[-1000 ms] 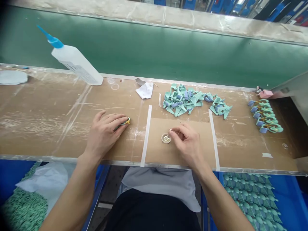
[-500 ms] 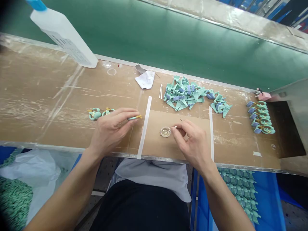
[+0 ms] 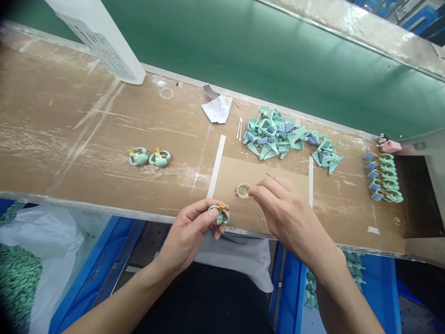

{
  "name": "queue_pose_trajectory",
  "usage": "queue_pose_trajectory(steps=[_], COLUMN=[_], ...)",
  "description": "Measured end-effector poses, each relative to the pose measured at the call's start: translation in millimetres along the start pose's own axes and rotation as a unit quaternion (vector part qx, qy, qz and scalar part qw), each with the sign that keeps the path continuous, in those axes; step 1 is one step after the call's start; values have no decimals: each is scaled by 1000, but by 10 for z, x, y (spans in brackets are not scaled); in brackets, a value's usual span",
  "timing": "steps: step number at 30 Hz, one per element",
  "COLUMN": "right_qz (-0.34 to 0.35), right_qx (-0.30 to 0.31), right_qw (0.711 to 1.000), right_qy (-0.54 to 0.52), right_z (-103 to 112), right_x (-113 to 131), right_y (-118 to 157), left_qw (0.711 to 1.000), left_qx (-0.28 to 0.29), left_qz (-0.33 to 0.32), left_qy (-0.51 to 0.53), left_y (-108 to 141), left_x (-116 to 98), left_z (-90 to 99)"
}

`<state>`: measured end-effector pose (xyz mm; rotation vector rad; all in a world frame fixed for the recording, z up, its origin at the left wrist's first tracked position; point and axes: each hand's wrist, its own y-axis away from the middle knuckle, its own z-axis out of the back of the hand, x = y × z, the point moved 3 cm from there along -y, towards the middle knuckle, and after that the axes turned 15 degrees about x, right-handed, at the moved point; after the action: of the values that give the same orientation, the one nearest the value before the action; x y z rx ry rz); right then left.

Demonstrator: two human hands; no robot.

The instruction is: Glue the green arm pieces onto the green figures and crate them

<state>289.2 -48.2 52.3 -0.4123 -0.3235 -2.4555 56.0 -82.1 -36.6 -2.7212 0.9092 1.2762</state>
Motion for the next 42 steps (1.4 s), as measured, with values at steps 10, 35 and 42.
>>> queue_pose_trajectory(steps=[10,35,42], right_qz=[56,-148,-124], right_qx=[54,-249,-245], right_qw=[990,904,922], right_qy=[113,-315,-274], right_z=[120,-266,-205], right_x=[-18,271,345], right_y=[-3,286,259], left_qw=[1000,990,981], left_qx=[-6,12,2], left_qz=[-14,-56,-70], left_qy=[-8,-132,-180], left_y=[-40,-72,-42], left_x=[23,11,34], left_z=[40,-127,-102])
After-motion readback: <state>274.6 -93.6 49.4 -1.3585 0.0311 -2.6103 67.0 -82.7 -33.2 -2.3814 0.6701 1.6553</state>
